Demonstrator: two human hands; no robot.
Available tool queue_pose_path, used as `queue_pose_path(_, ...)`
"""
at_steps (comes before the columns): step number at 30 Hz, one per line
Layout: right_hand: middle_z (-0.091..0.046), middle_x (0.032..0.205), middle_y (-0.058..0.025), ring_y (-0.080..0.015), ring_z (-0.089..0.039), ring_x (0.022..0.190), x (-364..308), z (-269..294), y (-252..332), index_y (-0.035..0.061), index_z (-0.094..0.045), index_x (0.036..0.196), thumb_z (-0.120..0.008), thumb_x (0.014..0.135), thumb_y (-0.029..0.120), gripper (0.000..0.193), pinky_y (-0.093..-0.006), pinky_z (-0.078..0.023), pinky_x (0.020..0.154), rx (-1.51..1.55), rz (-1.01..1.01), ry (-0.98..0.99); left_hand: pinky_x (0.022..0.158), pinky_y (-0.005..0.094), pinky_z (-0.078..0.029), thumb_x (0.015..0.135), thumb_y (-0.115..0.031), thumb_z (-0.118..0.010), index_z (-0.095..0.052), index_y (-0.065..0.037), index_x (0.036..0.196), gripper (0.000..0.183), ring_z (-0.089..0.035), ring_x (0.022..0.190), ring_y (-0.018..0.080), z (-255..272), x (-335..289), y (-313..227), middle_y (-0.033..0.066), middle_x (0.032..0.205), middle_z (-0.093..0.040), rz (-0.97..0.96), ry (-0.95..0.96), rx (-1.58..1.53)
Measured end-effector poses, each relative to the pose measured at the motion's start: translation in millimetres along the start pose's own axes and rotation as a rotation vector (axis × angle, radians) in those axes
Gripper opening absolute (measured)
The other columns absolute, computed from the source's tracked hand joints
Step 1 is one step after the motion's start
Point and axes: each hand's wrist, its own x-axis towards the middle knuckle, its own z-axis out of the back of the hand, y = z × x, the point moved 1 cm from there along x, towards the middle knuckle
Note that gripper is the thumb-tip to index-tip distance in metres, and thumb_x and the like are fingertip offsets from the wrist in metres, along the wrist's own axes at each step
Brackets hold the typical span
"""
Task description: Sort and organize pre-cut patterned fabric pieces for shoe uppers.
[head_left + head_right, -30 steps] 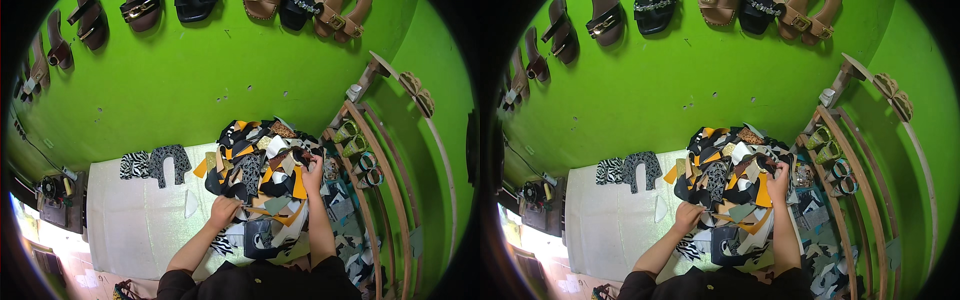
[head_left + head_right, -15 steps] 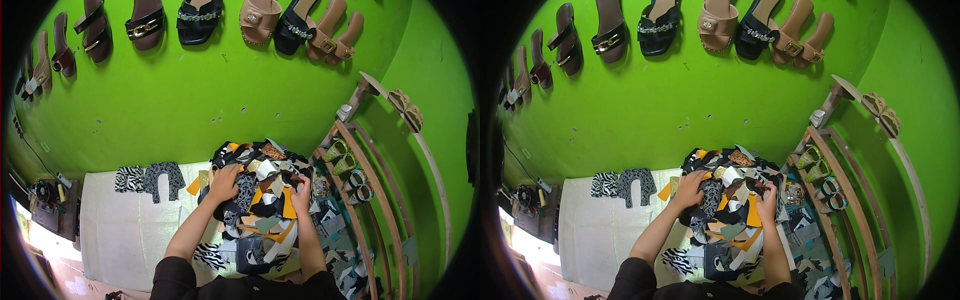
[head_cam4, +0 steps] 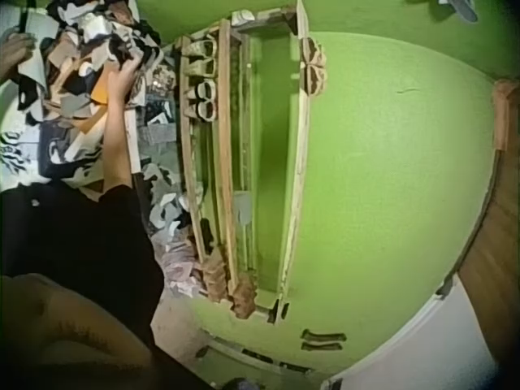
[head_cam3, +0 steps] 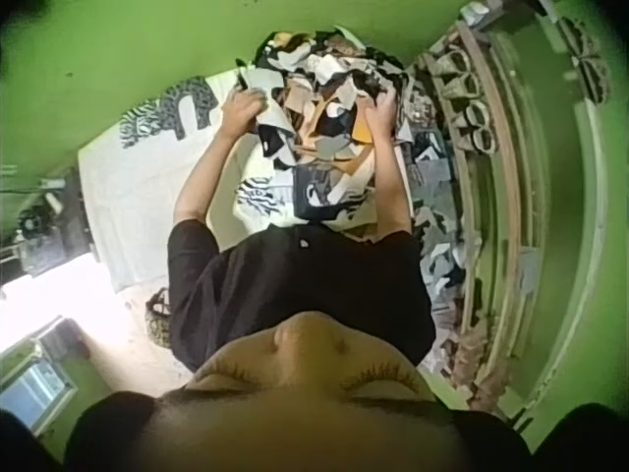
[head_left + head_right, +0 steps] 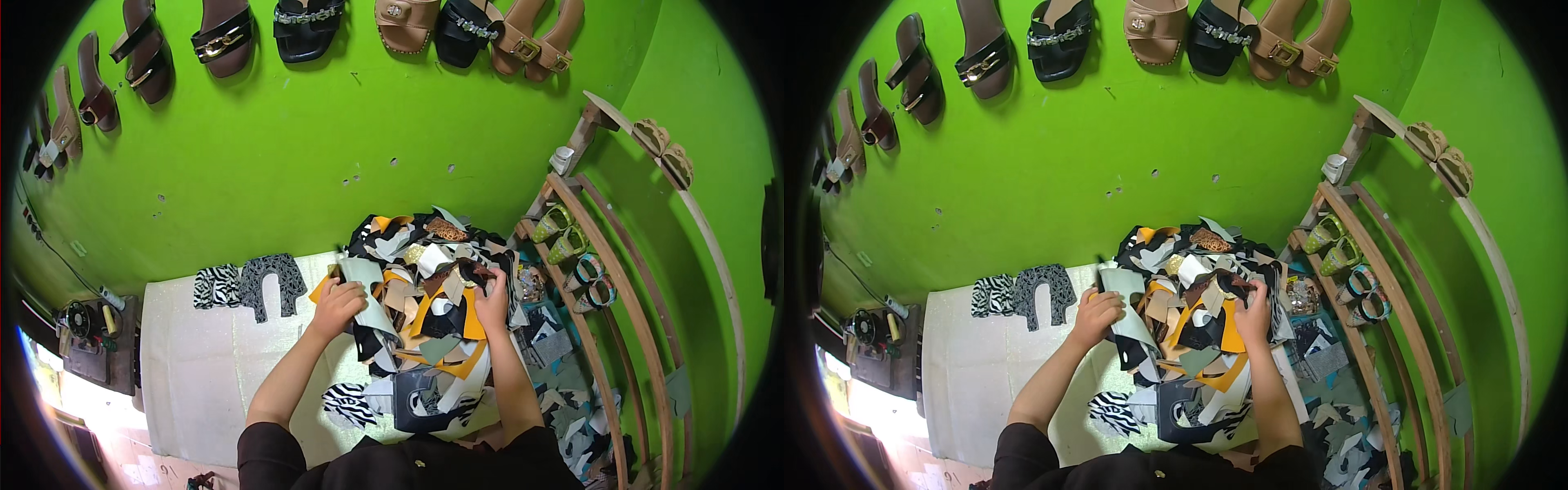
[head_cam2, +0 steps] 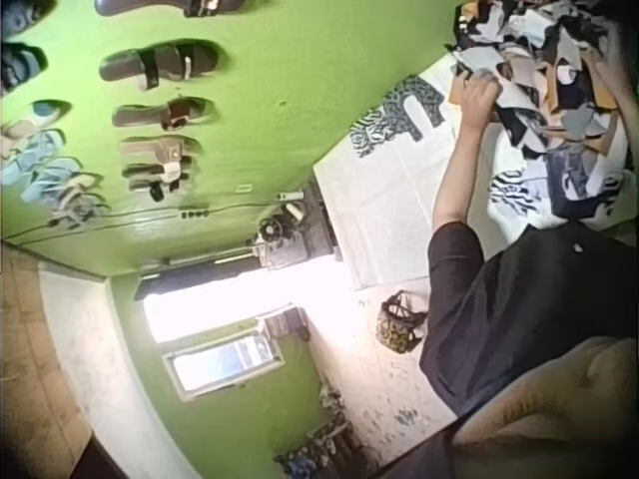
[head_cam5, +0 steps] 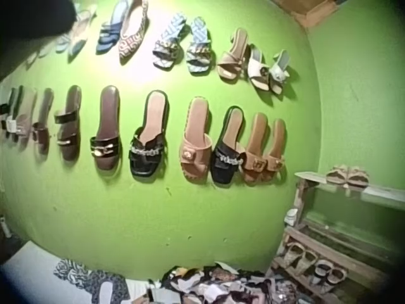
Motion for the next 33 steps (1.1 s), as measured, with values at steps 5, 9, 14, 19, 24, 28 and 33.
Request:
queue_pose_path(5, -0.061, 0.099, -0.0144, -0.0305, -0.056, 0.098, -3, -10, 14, 0.0103, -0.045, 0.117, -0.063, 0.074, 0.009, 0.047, -0.0524, -0.027, 0.099, -0.332, 0.081, 0.021, 0.085, 0.0394, -0.041, 0.073, -0.009, -0.057, -0.061, -0.011, 0.088, 0.015, -0.059, 0.096, 0.0185, 31, -3, -20, 0.0028, 0.093, -0.063, -0.027, -0.025, -0.111)
queue_pose_path(9, -0.057, 0.113, -0.0075, -0.0272, -0.054, 0.103, -18, -38, 38, 0.0102, -0.046, 0.122, -0.057, 0.077, 0.013, 0.046, -0.0583, -0.024, 0.1, -0.621, 0.207, 0.144, 0.08, 0.038, -0.043, 0.068, -0.006, -0.06, -0.062, -0.009, 0.091, 0.023, -0.06, 0.087, 0.0223, 56, 8, -34, 0.0056, 0.089, -0.063, 0.003, -0.002, -0.15)
queue_pose_path(14, -0.049, 0.125, -0.0093, -0.0298, -0.042, 0.121, -15, -39, 40, 0.0156, -0.048, 0.122, -0.057, 0.08, 0.02, 0.044, -0.0582, -0.014, 0.103, -0.37, 0.044, 0.403, 0.069, 0.0324, -0.046, 0.083, -0.018, -0.063, -0.059, -0.001, 0.097, 0.022, -0.06, 0.074, 0.0271, 69, 31, -51, 0.0143, 0.081, -0.062, 0.537, 0.152, -0.624)
queue_pose_path(19, -0.051, 0.125, -0.0111, -0.0186, -0.047, 0.117, -5, -5, 59, 0.0001, -0.044, 0.128, -0.041, 0.096, 0.029, 0.043, -0.0317, -0.036, 0.098, 1.028, -0.08, 0.701, 0.072, 0.0294, -0.046, 0.085, -0.019, -0.062, -0.057, 0.0, 0.104, 0.026, -0.059, 0.075, 0.0185, 63, 35, -59, 0.0117, 0.083, -0.063, 0.632, 0.14, -0.777)
queue_pose_path(24, -0.053, 0.122, -0.0145, -0.0196, -0.052, 0.114, -38, 43, 108, -0.003, -0.042, 0.129, -0.037, 0.097, 0.024, 0.041, -0.0344, -0.041, 0.098, 1.226, -0.387, 0.984, 0.079, 0.0275, -0.046, 0.085, -0.018, -0.063, -0.047, -0.002, 0.123, 0.044, -0.057, 0.087, 0.0128, 63, 37, -68, 0.0099, 0.098, -0.063, 0.555, 0.254, -0.945)
queue_pose_path(28, -0.056, 0.117, -0.0153, -0.0189, -0.059, 0.103, -56, 42, 96, -0.0058, -0.044, 0.125, -0.045, 0.094, 0.013, 0.036, -0.0316, -0.047, 0.091, 1.116, -0.445, 0.865, 0.086, 0.0282, -0.044, 0.084, -0.012, -0.065, -0.047, 0.0, 0.119, 0.041, -0.055, 0.096, 0.0122, 62, 35, -76, 0.0075, 0.105, -0.06, 0.645, 0.243, -1.061)
queue_pose_path(33, -0.062, 0.108, -0.0144, -0.0179, -0.063, 0.094, -75, 45, 77, -0.0073, -0.05, 0.119, -0.052, 0.091, 0.011, 0.034, -0.0293, -0.05, 0.084, 1.022, -0.447, 0.797, 0.087, 0.0289, -0.043, 0.076, -0.009, -0.071, -0.059, -0.001, 0.086, 0.017, -0.057, 0.098, 0.0183, 74, 24, -86, 0.0093, 0.105, -0.06, 0.506, 0.305, -0.924)
